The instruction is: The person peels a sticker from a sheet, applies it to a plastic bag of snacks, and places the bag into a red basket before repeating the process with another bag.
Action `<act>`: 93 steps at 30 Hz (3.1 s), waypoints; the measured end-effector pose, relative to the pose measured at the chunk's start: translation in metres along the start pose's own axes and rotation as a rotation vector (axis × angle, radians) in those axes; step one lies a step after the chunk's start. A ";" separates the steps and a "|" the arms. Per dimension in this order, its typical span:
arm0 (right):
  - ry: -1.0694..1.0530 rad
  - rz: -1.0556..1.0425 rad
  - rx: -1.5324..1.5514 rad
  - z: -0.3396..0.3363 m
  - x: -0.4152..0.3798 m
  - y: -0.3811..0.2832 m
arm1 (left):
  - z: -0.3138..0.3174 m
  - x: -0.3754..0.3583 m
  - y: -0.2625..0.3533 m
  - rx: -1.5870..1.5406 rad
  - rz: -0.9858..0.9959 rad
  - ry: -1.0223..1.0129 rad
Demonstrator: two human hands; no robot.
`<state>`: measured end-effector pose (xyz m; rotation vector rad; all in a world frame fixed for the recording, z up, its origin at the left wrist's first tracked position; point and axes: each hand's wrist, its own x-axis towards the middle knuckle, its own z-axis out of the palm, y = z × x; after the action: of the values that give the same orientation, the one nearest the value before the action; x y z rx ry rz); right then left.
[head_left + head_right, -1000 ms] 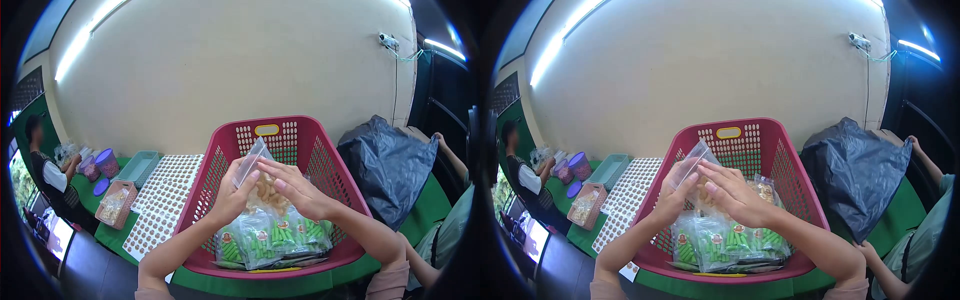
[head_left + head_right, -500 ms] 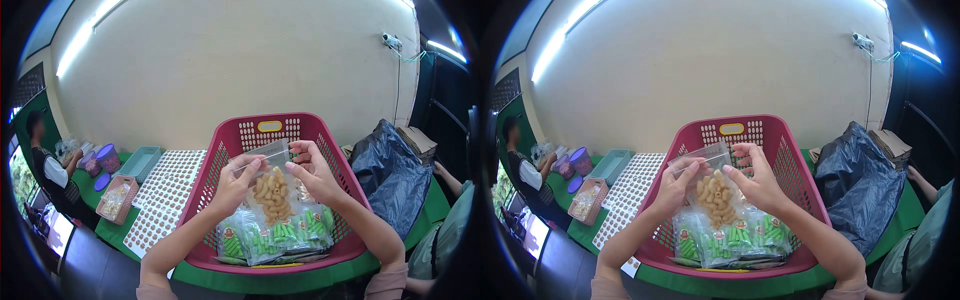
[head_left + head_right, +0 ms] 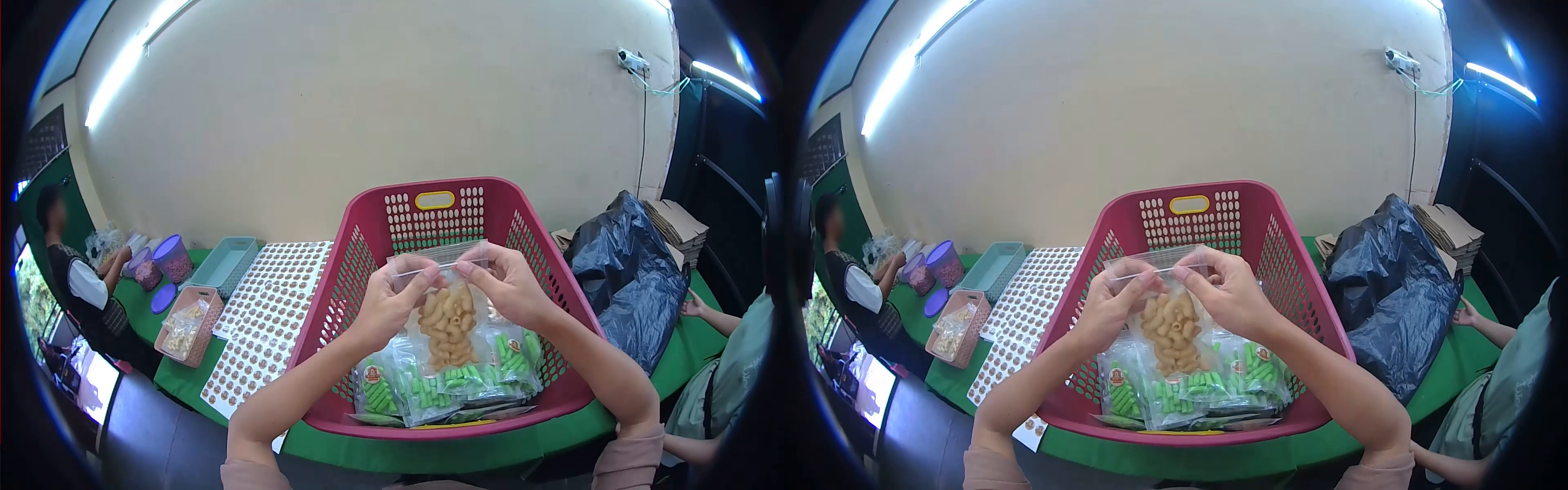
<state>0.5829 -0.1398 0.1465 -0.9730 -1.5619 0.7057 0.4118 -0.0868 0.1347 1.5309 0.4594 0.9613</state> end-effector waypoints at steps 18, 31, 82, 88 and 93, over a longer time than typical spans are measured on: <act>-0.027 0.108 -0.020 0.008 -0.004 -0.002 | 0.000 -0.001 0.001 0.010 0.004 -0.040; 0.157 0.085 0.030 0.008 -0.002 -0.001 | -0.002 0.006 -0.015 0.126 0.252 0.211; 0.253 0.210 0.230 0.005 -0.001 -0.013 | -0.008 0.002 -0.004 0.289 0.276 0.172; -0.090 -0.052 0.107 0.025 -0.009 -0.004 | -0.002 0.000 -0.008 0.121 0.244 -0.192; 0.039 -0.082 -0.270 0.017 -0.006 -0.006 | -0.007 0.003 -0.001 -0.035 0.090 -0.036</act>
<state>0.5657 -0.1470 0.1446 -1.1053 -1.6814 0.4229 0.4083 -0.0794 0.1346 1.5454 0.3495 1.0047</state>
